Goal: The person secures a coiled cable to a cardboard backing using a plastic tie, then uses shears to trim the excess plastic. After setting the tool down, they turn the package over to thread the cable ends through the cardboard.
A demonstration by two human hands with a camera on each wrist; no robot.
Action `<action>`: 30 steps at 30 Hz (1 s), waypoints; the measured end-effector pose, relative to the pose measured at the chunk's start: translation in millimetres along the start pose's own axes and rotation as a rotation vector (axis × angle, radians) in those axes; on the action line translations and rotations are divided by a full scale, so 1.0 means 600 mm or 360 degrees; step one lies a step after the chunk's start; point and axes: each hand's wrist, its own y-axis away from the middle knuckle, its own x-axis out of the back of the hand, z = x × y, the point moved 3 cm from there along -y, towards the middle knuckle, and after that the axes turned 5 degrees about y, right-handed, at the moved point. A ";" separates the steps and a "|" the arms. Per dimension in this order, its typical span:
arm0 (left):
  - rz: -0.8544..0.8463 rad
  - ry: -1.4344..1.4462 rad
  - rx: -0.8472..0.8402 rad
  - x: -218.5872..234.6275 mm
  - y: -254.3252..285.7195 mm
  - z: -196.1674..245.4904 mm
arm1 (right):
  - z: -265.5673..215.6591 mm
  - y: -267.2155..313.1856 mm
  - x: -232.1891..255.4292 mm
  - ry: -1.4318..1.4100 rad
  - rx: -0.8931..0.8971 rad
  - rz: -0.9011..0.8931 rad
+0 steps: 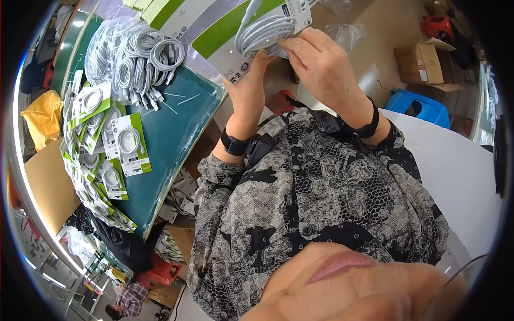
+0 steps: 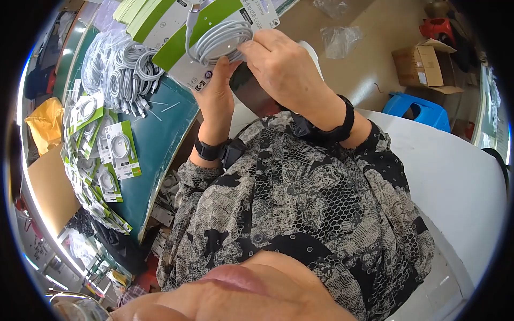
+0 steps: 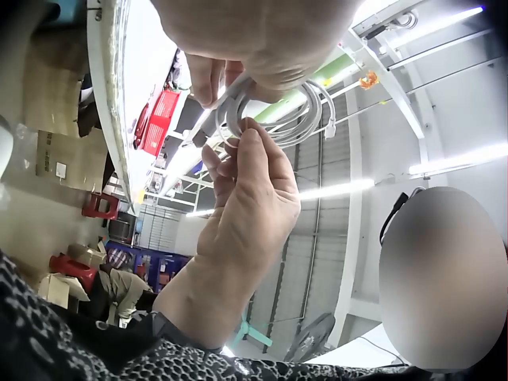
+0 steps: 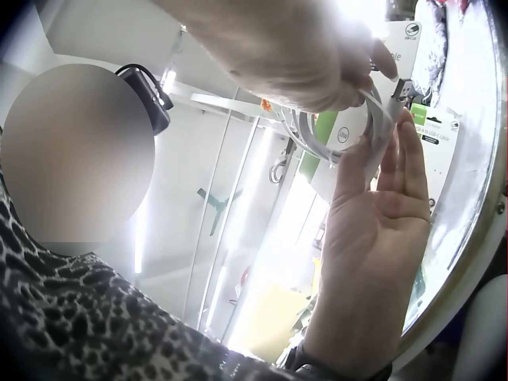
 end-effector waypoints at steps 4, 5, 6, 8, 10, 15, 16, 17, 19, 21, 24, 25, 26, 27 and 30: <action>0.0024 -0.0023 0.0000 0.004 0.003 -0.001 | -0.003 -0.002 0.000 0.0000 -0.0003 -0.0020; 0.0031 -0.0130 -0.0031 0.006 0.004 -0.001 | -0.004 -0.003 0.001 0.0003 -0.0004 -0.0020; 0.0039 -0.0236 -0.0061 0.010 0.005 -0.002 | -0.005 -0.004 0.002 -0.0008 -0.0004 -0.0040; 0.0046 -0.0341 -0.0092 0.018 0.006 -0.006 | -0.006 -0.006 0.003 -0.0031 -0.0003 -0.0080; -0.0078 -0.0726 -0.0435 0.024 0.009 -0.003 | -0.007 -0.007 0.003 -0.0034 0.0016 -0.0082; -0.0303 -0.1294 -0.1424 -0.004 0.011 0.040 | 0.002 0.017 -0.005 -0.0169 0.0094 0.0063; -0.0292 -0.1291 -0.1433 -0.003 0.008 0.042 | 0.003 0.020 -0.006 -0.0235 0.0109 0.0133; -0.0352 -0.1268 -0.1519 -0.004 0.009 0.043 | 0.003 0.019 -0.007 -0.0236 0.0121 0.0126; -0.0467 -0.1224 -0.1678 -0.004 0.017 0.045 | -0.008 0.013 0.003 -0.0290 0.0168 0.0161; -0.0479 -0.1262 -0.1690 -0.003 0.020 0.049 | -0.015 0.012 0.005 -0.0319 0.0192 0.0166; -0.0528 -0.1340 -0.1725 -0.005 0.022 0.053 | -0.020 0.011 0.006 -0.0241 0.0190 0.0234; -0.0526 -0.1324 -0.1717 -0.005 0.022 0.054 | -0.020 0.011 0.006 -0.0242 0.0197 0.0228; -0.0524 -0.1308 -0.1708 -0.004 0.022 0.055 | -0.020 0.012 0.004 -0.0250 0.0217 0.0192; -0.0522 -0.1294 -0.1700 -0.003 0.022 0.055 | -0.019 0.015 0.002 -0.0259 0.0236 0.0157; -0.0500 -0.1299 -0.1704 0.002 0.023 0.055 | -0.009 0.028 -0.008 -0.0387 0.0168 0.0151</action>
